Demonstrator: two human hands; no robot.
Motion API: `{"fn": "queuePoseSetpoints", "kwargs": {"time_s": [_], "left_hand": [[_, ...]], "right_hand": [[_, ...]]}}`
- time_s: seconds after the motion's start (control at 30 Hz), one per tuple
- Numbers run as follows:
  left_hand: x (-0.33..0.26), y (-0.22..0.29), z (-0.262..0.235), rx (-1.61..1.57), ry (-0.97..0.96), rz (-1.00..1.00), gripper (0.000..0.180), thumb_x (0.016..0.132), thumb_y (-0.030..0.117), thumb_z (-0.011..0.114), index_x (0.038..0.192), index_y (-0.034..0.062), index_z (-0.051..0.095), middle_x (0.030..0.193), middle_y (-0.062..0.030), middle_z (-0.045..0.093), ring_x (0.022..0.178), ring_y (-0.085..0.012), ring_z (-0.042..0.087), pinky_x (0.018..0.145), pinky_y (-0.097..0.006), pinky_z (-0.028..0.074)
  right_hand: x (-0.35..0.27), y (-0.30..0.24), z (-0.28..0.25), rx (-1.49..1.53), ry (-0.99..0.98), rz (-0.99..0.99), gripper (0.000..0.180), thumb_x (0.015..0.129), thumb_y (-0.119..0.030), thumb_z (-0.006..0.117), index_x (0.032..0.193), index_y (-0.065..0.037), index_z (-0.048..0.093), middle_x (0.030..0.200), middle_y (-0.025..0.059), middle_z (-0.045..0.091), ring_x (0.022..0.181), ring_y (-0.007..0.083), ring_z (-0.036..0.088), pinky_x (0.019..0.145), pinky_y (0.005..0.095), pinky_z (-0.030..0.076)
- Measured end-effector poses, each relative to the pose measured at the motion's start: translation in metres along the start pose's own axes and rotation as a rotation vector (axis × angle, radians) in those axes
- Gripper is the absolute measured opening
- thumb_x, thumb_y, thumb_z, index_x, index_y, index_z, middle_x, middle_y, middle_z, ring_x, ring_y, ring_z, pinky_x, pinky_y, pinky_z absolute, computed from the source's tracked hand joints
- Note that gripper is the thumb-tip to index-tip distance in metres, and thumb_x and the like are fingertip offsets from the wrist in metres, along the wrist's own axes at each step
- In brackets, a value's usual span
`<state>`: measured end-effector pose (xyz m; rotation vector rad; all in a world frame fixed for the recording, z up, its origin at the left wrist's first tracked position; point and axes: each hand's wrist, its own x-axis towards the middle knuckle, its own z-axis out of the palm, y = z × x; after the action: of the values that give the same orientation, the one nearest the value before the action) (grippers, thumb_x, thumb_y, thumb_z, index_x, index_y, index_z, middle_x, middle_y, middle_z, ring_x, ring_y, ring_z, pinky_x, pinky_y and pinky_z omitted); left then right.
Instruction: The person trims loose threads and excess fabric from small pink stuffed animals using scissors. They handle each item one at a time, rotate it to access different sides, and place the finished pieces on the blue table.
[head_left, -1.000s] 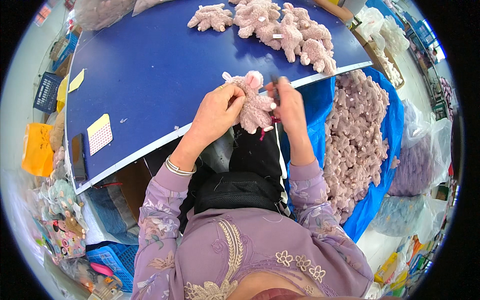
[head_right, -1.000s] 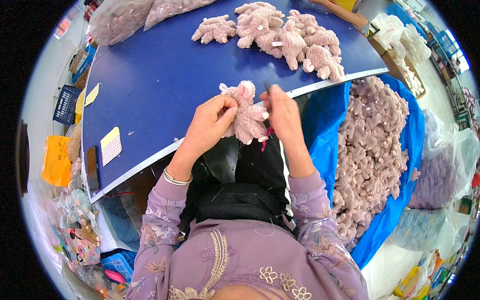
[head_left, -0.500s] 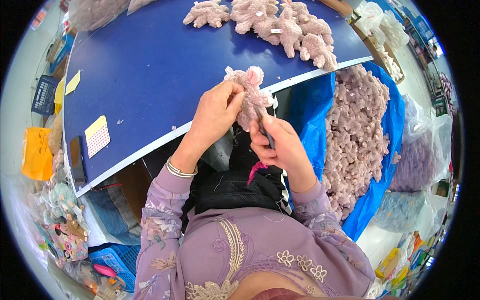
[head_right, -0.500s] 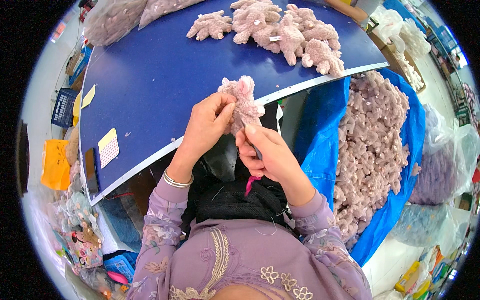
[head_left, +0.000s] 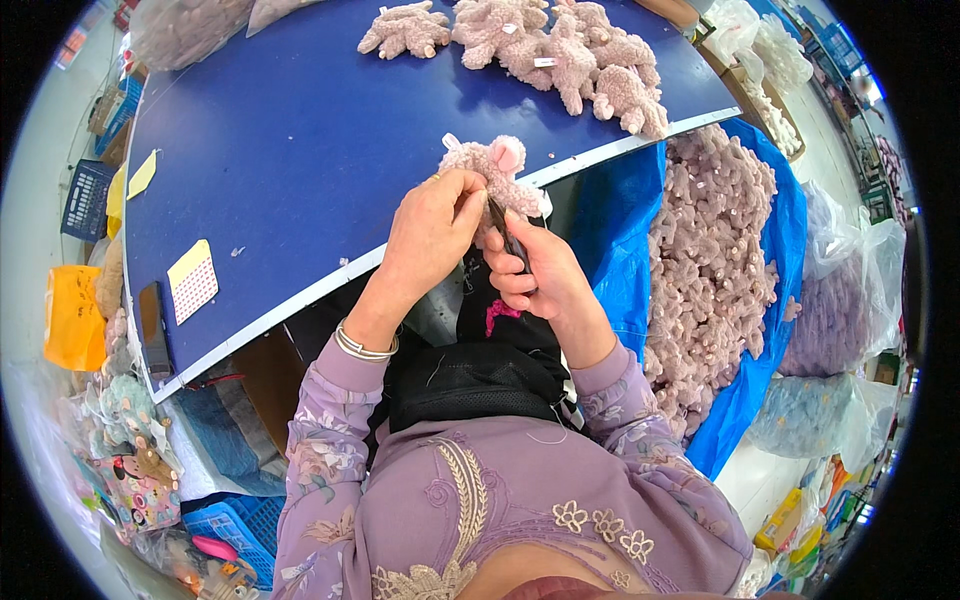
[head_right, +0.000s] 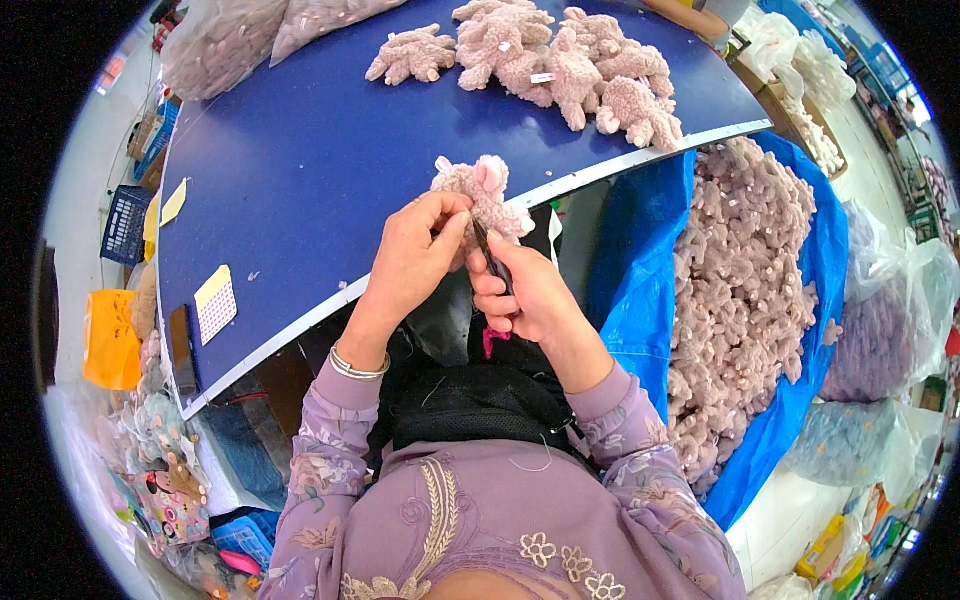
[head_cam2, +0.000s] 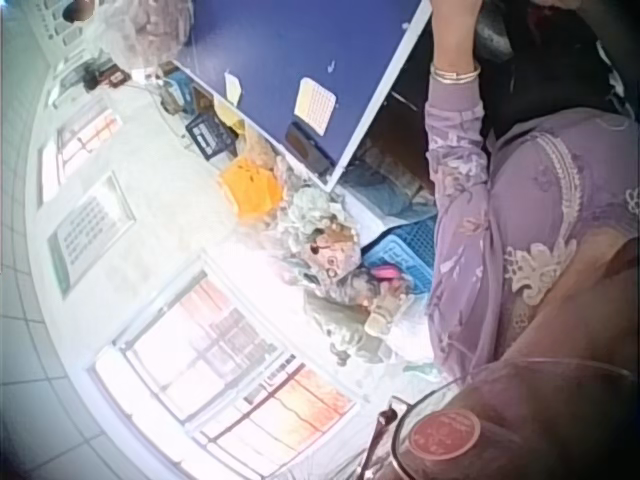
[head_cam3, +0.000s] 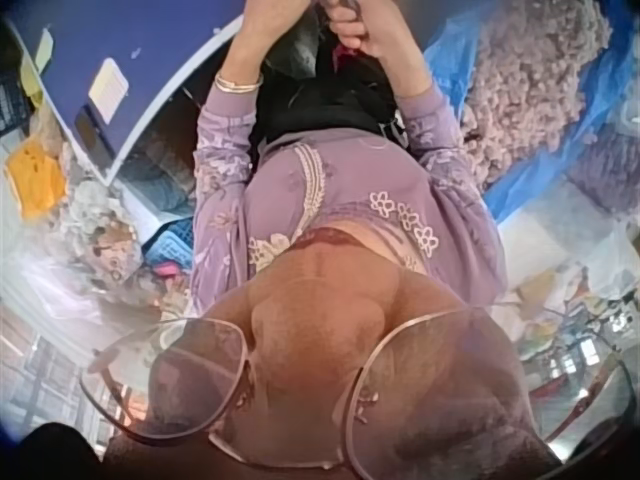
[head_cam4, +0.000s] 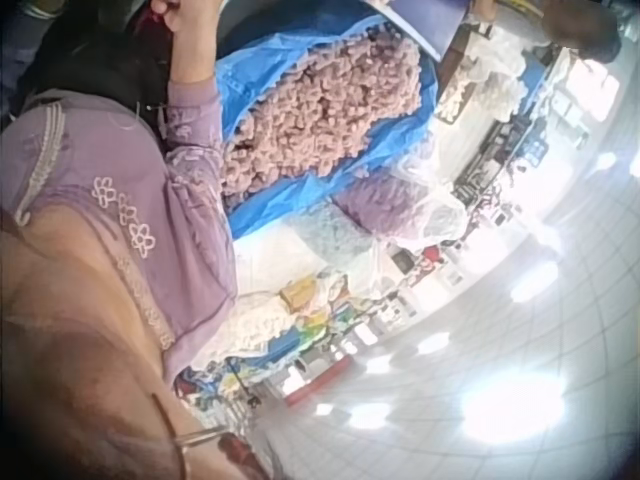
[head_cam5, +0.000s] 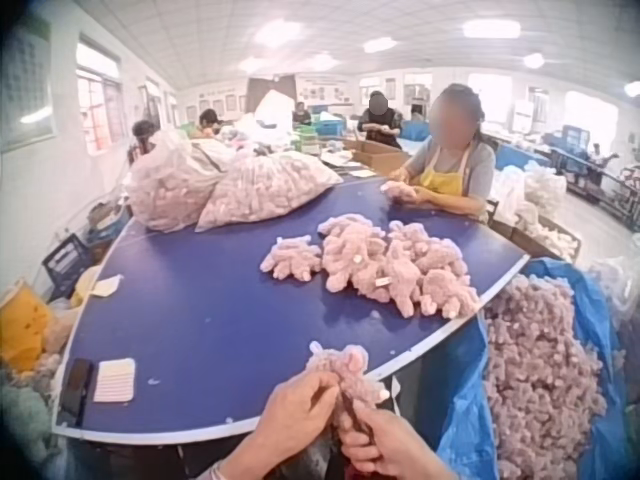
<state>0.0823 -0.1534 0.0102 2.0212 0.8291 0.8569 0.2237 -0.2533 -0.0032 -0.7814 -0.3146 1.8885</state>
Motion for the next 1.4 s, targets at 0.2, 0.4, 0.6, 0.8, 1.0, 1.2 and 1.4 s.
{"fn": "queuePoseSetpoints", "kwargs": {"time_s": [0.2, 0.4, 0.6, 0.8, 1.0, 1.2, 1.4], "left_hand": [[-0.001, 0.002, 0.001, -0.066, 0.002, -0.039, 0.012, 0.09, 0.009, 0.059, 0.093, -0.0024, 0.061, 0.082, -0.0133, 0.064, 0.07, -0.0233, 0.062, 0.064, -0.034, 0.049], [-0.001, -0.001, 0.0, -0.043, -0.007, -0.002, 0.012, 0.092, 0.007, 0.058, 0.095, -0.0036, 0.061, 0.081, -0.007, 0.064, 0.068, -0.0097, 0.058, 0.061, -0.026, 0.047], [-0.002, 0.0, 0.0, -0.019, 0.009, 0.01, 0.011, 0.091, 0.006, 0.059, 0.095, -0.0038, 0.061, 0.086, -0.0091, 0.066, 0.072, -0.0132, 0.06, 0.066, -0.028, 0.049], [-0.003, -0.003, 0.002, -0.04, 0.021, -0.011, 0.013, 0.089, 0.011, 0.06, 0.094, -0.0012, 0.062, 0.083, -0.0162, 0.064, 0.073, -0.0291, 0.064, 0.066, -0.036, 0.049], [-0.005, 0.0, -0.001, -0.094, -0.038, -0.068, 0.008, 0.09, 0.005, 0.059, 0.093, -0.0031, 0.06, 0.098, -0.0071, 0.067, 0.075, -0.0076, 0.056, 0.067, -0.024, 0.047], [-0.008, 0.007, 0.0, -0.138, -0.121, -0.074, 0.007, 0.092, 0.005, 0.057, 0.091, -0.0024, 0.059, 0.104, -0.0065, 0.066, 0.073, -0.0077, 0.055, 0.066, -0.024, 0.046], [-0.012, -0.001, -0.007, -0.316, -0.021, 0.115, 0.015, 0.096, 0.006, 0.051, 0.088, -0.0019, 0.062, 0.102, -0.0052, 0.067, 0.072, -0.0055, 0.054, 0.065, -0.023, 0.044]], "right_hand": [[-0.001, 0.0, -0.001, -0.002, -0.001, 0.029, 0.035, 0.102, -0.043, 0.038, 0.088, -0.013, 0.049, 0.061, -0.0063, 0.037, 0.042, 0.0048, 0.029, 0.036, 0.0236, 0.027], [0.0, 0.001, 0.002, 0.003, 0.03, 0.018, 0.037, 0.102, -0.044, 0.038, 0.088, -0.012, 0.05, 0.061, -0.006, 0.038, 0.042, 0.0049, 0.029, 0.036, 0.0237, 0.027], [0.0, 0.0, -0.004, -0.017, -0.015, 0.012, 0.038, 0.102, -0.046, 0.037, 0.087, -0.013, 0.05, 0.061, -0.0065, 0.037, 0.041, 0.005, 0.029, 0.036, 0.0239, 0.028], [0.007, 0.003, -0.009, 0.024, -0.029, 0.015, 0.039, 0.101, -0.046, 0.039, 0.087, -0.011, 0.051, 0.061, -0.0062, 0.039, 0.041, 0.005, 0.03, 0.037, 0.0245, 0.03], [-0.017, -0.023, -0.006, -0.528, 0.354, -0.725, 0.041, 0.101, -0.042, 0.04, 0.089, -0.006, 0.056, 0.061, 0.0001, 0.045, 0.041, 0.0072, 0.034, 0.04, 0.0246, 0.034], [0.017, -0.023, -0.03, -1.089, 0.401, -0.717, 0.033, 0.085, -0.021, 0.068, 0.103, 0.006, 0.061, 0.084, 0.0102, 0.067, 0.077, 0.0165, 0.063, 0.07, 0.0311, 0.051], [-0.025, -0.057, -0.041, -0.469, 0.391, -0.751, 0.02, 0.092, -0.015, 0.062, 0.105, -0.002, 0.059, 0.067, -0.0023, 0.054, 0.047, 0.0039, 0.044, 0.04, 0.0197, 0.032]]}}
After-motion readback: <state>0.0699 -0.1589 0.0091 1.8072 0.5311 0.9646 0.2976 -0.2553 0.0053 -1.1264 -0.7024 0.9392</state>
